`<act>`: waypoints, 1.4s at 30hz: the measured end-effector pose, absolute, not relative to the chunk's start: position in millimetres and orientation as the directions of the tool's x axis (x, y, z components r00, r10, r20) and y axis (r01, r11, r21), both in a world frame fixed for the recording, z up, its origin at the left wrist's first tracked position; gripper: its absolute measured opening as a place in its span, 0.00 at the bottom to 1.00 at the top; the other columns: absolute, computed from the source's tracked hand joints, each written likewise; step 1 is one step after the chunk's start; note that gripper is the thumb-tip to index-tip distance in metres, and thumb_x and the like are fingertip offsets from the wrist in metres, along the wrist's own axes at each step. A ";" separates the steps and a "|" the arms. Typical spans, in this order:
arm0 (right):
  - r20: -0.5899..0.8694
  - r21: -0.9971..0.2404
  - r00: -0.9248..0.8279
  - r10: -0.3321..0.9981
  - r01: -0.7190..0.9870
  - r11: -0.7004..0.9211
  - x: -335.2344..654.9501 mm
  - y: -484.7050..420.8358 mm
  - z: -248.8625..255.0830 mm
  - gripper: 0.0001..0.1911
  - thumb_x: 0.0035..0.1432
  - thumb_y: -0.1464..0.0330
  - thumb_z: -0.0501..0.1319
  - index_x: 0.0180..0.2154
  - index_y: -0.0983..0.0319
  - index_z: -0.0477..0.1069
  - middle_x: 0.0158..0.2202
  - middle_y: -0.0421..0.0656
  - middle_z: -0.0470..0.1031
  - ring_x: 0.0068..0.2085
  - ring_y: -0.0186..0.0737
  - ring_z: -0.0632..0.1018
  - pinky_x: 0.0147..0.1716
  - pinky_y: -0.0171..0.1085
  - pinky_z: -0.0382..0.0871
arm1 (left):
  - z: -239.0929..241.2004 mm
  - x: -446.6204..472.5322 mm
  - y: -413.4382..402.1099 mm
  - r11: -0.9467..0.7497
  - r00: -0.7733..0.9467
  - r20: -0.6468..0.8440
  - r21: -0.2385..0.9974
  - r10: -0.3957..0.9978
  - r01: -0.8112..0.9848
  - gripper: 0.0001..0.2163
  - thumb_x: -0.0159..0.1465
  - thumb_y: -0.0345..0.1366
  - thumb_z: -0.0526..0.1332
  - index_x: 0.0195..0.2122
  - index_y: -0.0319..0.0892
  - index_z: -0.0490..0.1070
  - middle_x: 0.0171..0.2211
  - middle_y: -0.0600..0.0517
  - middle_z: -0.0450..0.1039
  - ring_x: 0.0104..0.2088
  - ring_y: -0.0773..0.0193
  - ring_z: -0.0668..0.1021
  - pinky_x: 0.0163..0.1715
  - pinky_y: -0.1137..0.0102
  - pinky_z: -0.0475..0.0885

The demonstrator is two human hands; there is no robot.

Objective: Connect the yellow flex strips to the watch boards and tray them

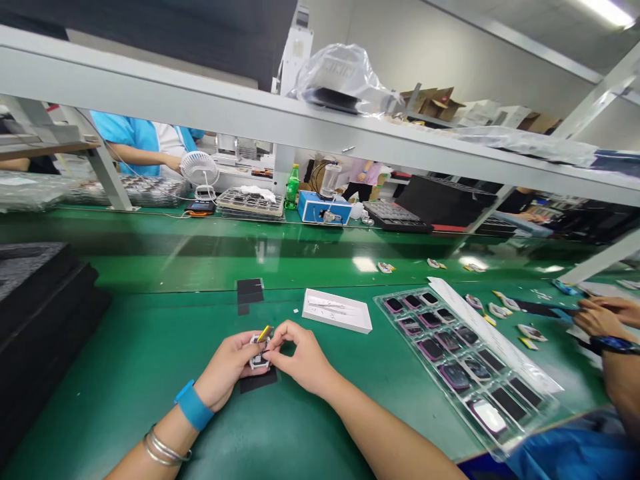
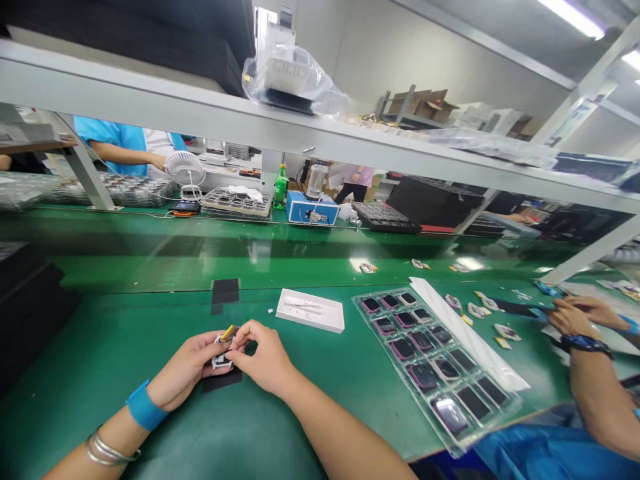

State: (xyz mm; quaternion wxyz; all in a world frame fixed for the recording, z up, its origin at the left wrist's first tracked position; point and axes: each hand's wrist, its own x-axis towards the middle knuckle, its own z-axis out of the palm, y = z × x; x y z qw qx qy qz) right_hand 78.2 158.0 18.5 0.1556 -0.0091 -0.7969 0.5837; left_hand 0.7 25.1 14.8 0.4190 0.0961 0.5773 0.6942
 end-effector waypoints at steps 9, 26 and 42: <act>0.269 -0.884 -0.945 0.186 -0.166 0.437 78.8 156.0 17.4 0.05 0.48 0.74 0.62 0.28 0.62 0.65 0.28 0.38 0.73 0.30 0.33 0.74 0.35 0.34 0.69 | 13.7 0.7 25.4 0.014 -0.629 -0.349 0.881 0.695 -0.473 0.15 0.48 0.39 0.68 0.37 0.39 0.76 0.29 0.49 0.76 0.30 0.65 0.75 0.31 0.71 0.73; 0.340 -0.801 -0.908 0.245 -0.143 0.581 75.8 164.9 14.8 0.13 0.53 0.71 0.61 0.43 0.59 0.69 0.42 0.42 0.71 0.44 0.38 0.71 0.45 0.38 0.65 | 10.8 2.7 25.4 0.030 -0.586 -0.371 0.861 0.720 -0.508 0.15 0.49 0.38 0.67 0.38 0.38 0.75 0.32 0.45 0.77 0.30 0.60 0.79 0.33 0.67 0.74; 0.513 -0.544 -0.850 0.120 -0.213 0.811 78.2 156.3 14.5 0.05 0.60 0.72 0.56 0.35 0.59 0.70 0.31 0.37 0.76 0.35 0.34 0.73 0.55 0.46 0.52 | 8.5 3.8 26.7 -0.010 -0.572 -0.367 0.835 0.734 -0.549 0.08 0.54 0.32 0.63 0.35 0.37 0.73 0.30 0.47 0.76 0.31 0.62 0.78 0.36 0.68 0.74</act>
